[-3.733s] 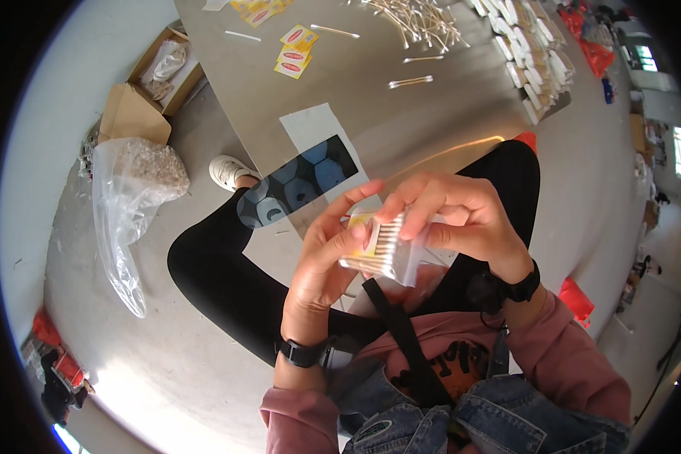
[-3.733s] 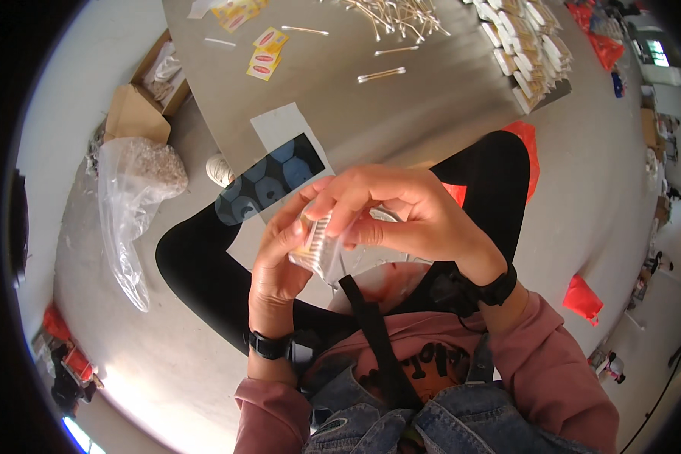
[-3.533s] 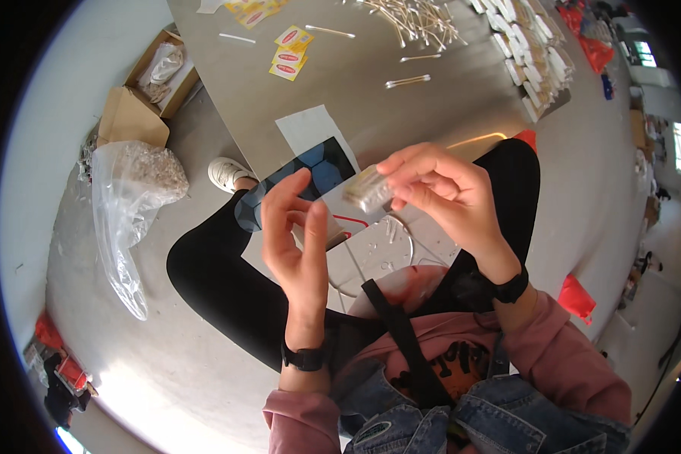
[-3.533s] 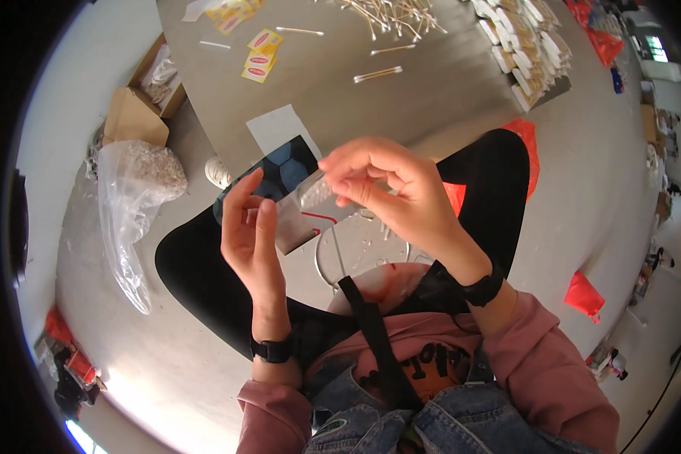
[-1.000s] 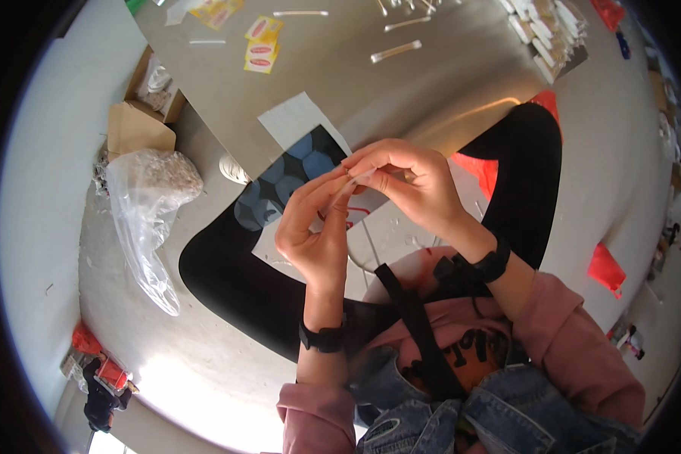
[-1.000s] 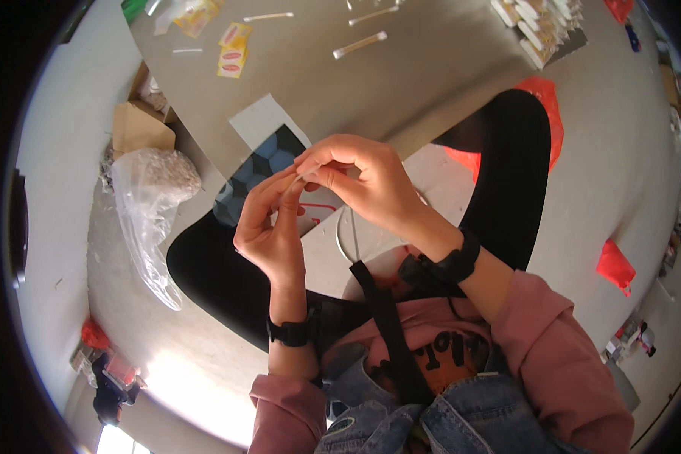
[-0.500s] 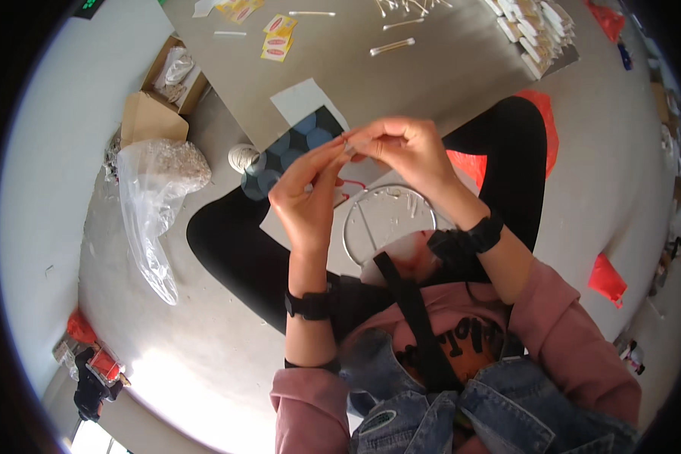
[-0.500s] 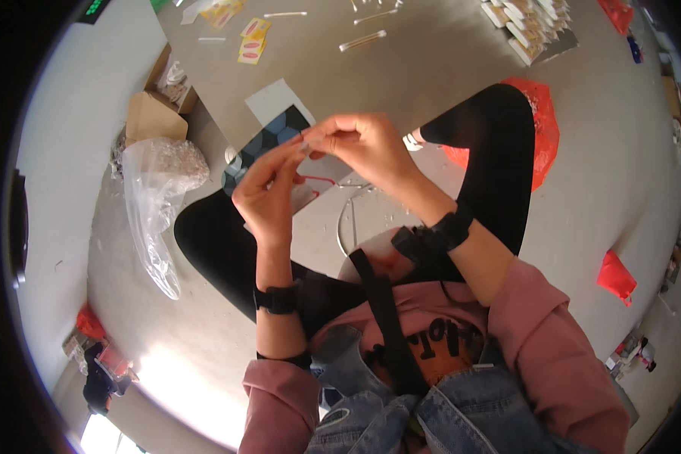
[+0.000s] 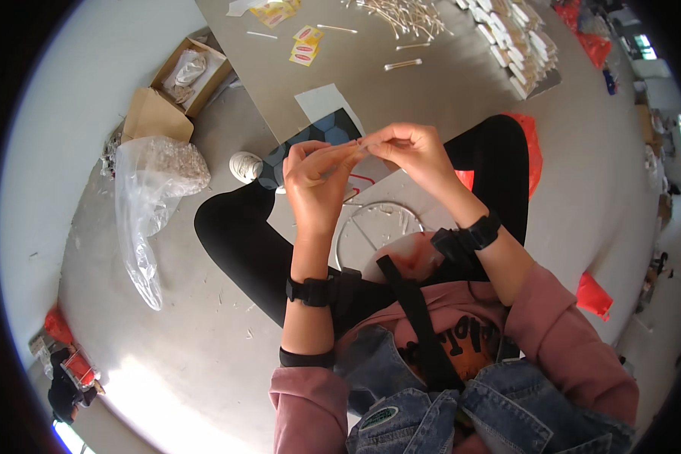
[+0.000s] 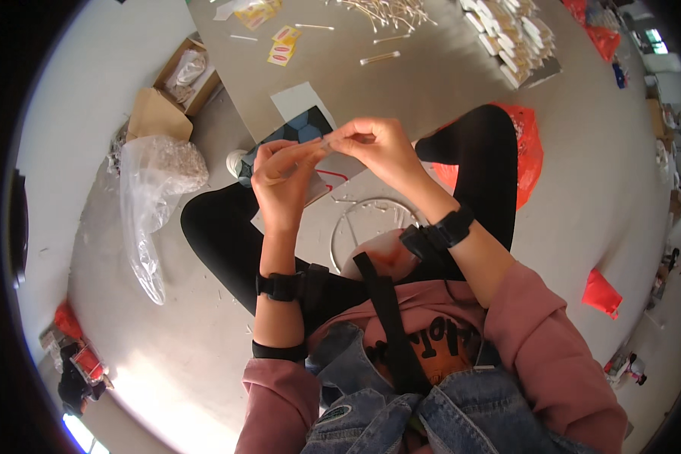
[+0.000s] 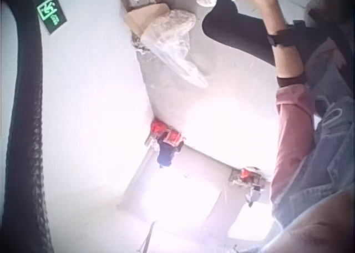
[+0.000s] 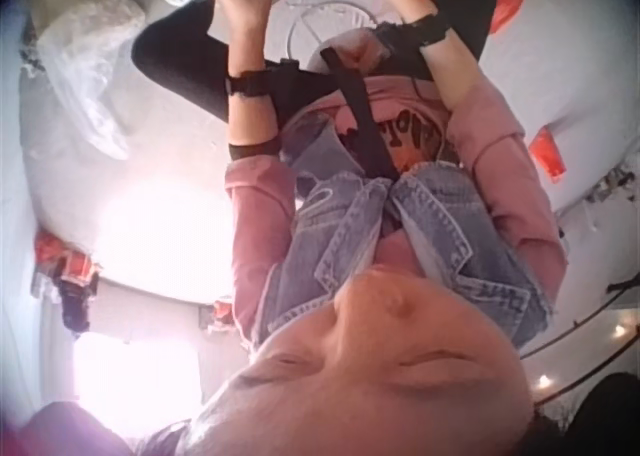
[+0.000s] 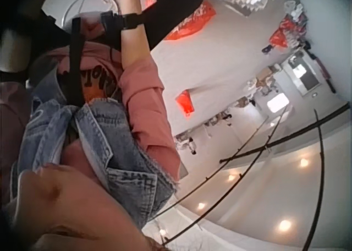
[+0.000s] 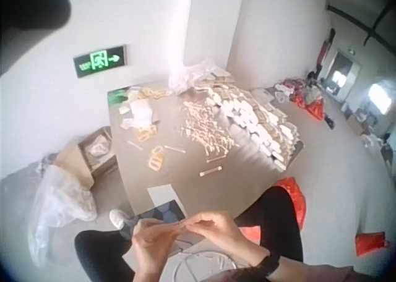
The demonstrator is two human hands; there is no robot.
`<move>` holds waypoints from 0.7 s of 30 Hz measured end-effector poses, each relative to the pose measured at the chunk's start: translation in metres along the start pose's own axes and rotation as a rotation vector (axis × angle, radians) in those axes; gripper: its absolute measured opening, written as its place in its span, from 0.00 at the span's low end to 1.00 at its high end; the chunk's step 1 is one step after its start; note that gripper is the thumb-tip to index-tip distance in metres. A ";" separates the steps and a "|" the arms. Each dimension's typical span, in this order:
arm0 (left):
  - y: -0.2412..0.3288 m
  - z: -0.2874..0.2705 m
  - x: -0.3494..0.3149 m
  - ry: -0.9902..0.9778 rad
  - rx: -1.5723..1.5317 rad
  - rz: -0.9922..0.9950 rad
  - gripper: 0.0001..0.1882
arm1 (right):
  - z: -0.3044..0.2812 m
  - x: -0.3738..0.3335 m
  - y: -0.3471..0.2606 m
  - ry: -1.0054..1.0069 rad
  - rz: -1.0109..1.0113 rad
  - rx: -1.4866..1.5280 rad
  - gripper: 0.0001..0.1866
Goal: Sorting cotton swabs and placing them into small clear plastic bags.
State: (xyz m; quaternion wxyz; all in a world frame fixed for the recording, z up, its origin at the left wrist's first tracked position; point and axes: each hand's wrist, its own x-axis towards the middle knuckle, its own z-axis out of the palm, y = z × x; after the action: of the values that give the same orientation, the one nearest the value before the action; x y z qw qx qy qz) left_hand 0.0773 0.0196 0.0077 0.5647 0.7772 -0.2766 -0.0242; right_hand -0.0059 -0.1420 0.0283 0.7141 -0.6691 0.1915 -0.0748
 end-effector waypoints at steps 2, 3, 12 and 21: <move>0.000 -0.005 0.003 0.024 -0.012 0.054 0.07 | -0.001 -0.004 -0.009 -0.025 0.096 -0.296 0.11; -0.002 -0.008 0.004 -0.113 -0.225 -0.220 0.07 | -0.002 -0.006 -0.013 -0.005 0.097 -0.402 0.11; -0.010 -0.026 0.015 -0.640 -1.071 -0.904 0.10 | 0.001 -0.008 -0.049 -0.194 0.650 0.196 0.07; -0.017 -0.022 0.009 -0.631 -1.412 -0.965 0.10 | 0.008 -0.009 -0.032 -0.085 0.747 0.558 0.09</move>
State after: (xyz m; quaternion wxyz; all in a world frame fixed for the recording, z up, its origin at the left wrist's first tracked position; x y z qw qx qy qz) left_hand 0.0998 0.0382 0.0034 0.7361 0.2394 0.0162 -0.6329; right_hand -0.0065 -0.1346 0.0620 0.8521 -0.3391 0.3624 0.1660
